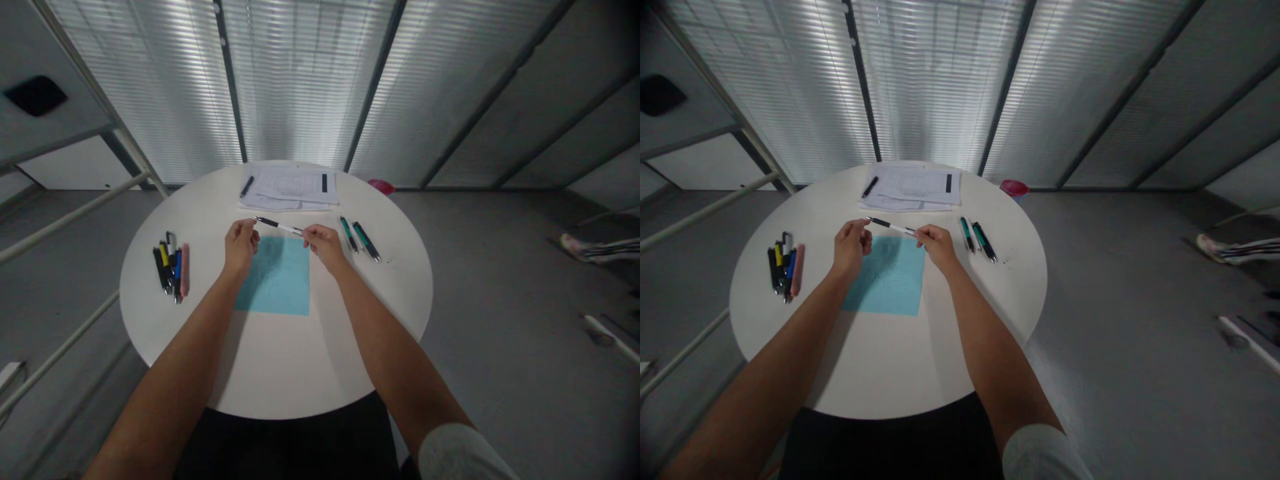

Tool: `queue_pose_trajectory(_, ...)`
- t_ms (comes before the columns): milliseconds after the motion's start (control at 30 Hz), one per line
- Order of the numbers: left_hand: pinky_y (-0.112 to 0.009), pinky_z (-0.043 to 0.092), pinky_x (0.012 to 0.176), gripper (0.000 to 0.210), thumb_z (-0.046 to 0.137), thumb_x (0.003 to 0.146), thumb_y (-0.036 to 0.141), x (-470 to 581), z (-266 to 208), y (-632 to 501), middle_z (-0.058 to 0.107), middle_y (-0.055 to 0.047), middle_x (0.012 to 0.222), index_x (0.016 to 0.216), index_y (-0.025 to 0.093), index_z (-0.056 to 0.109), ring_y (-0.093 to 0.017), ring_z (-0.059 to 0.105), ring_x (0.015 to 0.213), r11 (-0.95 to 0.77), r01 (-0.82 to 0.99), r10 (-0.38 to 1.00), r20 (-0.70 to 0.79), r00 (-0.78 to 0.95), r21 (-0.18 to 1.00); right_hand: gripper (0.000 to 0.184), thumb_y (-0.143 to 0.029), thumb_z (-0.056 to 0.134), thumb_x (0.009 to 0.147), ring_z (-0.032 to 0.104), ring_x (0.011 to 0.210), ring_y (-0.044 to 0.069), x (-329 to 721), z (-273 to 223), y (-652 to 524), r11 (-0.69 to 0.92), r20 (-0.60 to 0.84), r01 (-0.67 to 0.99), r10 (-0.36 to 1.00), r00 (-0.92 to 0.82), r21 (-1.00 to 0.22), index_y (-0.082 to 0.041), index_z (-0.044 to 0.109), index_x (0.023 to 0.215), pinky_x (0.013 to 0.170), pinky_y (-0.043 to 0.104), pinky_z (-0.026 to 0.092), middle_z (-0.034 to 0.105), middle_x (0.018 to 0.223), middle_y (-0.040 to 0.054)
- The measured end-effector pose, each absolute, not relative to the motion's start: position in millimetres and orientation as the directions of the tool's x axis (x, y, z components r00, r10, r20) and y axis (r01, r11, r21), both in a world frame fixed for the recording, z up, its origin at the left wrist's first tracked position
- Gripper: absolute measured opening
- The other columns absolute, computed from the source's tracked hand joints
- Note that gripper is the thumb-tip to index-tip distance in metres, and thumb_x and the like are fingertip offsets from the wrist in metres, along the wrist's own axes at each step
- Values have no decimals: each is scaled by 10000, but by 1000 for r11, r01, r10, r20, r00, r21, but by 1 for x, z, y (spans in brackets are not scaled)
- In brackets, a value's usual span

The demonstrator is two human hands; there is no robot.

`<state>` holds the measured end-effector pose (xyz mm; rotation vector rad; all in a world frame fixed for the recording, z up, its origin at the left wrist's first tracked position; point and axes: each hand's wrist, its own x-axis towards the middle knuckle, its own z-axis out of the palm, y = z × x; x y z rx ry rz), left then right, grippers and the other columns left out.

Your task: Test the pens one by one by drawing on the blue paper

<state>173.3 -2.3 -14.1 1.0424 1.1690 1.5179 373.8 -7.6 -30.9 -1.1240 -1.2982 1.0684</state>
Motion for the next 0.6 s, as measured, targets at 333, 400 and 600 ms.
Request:
queue_pose_trajectory(333, -182, 242, 366, 158, 649, 687, 289, 170, -14, -3, 504, 42, 557, 767, 181, 566, -51, 389, 397, -78, -359, 987, 22, -157, 930, 224, -402, 667, 667, 346, 445, 66, 376, -29, -8, 137, 136, 24, 990, -20, -990, -182, 628, 684, 443, 225, 226, 546, 524, -36)
queue_pose_trajectory(400, -181, 246, 367, 156, 654, 681, 289, 170, -14, -3, 512, 40, 573, 741, 182, 558, -48, 392, 401, -76, -354, 987, 21, -158, 932, 235, -411, 671, 670, 341, 440, 64, 375, -29, -8, 123, 123, 13, 992, -18, -992, -182, 627, 697, 443, 224, 231, 546, 526, -39)
queue_pose_trajectory(600, -188, 263, 370, 150, 662, 684, 283, 171, -20, -1, 543, 25, 598, 706, 176, 559, -46, 401, 406, -103, -329, 983, 46, -177, 939, 264, -451, 664, 722, 336, 422, 63, 376, -31, -6, 121, 121, -39, 993, 13, -992, -193, 613, 738, 421, 211, 221, 464, 483, -68)
